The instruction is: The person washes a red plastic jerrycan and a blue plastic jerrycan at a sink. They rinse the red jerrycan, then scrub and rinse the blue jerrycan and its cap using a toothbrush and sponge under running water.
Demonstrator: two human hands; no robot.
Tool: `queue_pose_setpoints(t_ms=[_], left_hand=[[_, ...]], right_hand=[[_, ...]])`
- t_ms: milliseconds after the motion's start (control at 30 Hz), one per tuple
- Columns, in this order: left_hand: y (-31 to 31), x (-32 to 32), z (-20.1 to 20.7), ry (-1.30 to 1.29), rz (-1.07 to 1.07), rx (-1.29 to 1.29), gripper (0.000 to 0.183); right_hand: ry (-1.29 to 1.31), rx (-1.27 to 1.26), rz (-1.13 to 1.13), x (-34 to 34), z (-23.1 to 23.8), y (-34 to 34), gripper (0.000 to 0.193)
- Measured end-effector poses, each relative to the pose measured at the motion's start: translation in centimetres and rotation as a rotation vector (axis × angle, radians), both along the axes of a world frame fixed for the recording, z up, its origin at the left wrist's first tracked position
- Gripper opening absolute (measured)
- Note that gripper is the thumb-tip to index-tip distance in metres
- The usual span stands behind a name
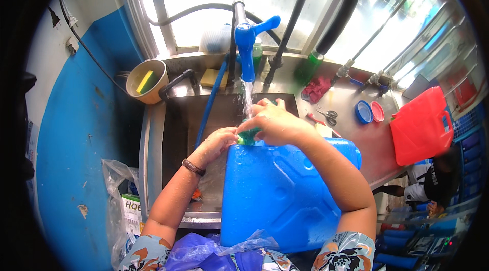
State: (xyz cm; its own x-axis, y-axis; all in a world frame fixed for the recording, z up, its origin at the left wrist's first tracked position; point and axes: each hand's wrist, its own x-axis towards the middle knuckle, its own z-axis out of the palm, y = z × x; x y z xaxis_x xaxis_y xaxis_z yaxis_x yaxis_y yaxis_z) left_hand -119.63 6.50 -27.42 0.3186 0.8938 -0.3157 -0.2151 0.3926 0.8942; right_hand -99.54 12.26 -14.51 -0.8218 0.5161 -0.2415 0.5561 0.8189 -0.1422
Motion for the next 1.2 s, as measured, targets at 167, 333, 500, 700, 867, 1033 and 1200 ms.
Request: queue_pose_setpoints(t_ms=[167, 333, 500, 700, 867, 1033, 1200], left_hand=[[0.8, 0.8, -0.6, 0.072, -0.053, 0.055, 0.035], [2.2, 1.4, -0.7, 0.38, -0.129, 0.109, 0.042], [2.9, 2.4, -0.4, 0.303, -0.037, 0.075, 0.034], [2.8, 2.1, 0.7, 0.29, -0.124, 0.065, 0.03], [3.2, 2.2, -0.4, 0.421, -0.074, 0.099, 0.029], [3.7, 2.2, -1.3, 0.286, -0.078, 0.091, 0.03], [2.9, 2.0, 0.6, 0.241, -0.077, 0.011, 0.027]], right_hand=[[0.44, -0.064, -0.175, 2.1, -2.5, 0.7, 0.059], [0.709, -0.348, 0.052, 3.4, -3.7, 0.8, 0.068], [0.542, -0.009, -0.33, 3.9, -3.5, 0.5, 0.06], [0.473, -0.062, -0.291, 3.8, -3.6, 0.5, 0.063], [0.604, -0.35, -0.037, 3.8, -3.9, 0.8, 0.063], [0.735, -0.201, -0.292, 3.8, -4.1, 1.2, 0.062], [0.388, 0.026, -0.361, 3.7, -4.5, 0.9, 0.061]])
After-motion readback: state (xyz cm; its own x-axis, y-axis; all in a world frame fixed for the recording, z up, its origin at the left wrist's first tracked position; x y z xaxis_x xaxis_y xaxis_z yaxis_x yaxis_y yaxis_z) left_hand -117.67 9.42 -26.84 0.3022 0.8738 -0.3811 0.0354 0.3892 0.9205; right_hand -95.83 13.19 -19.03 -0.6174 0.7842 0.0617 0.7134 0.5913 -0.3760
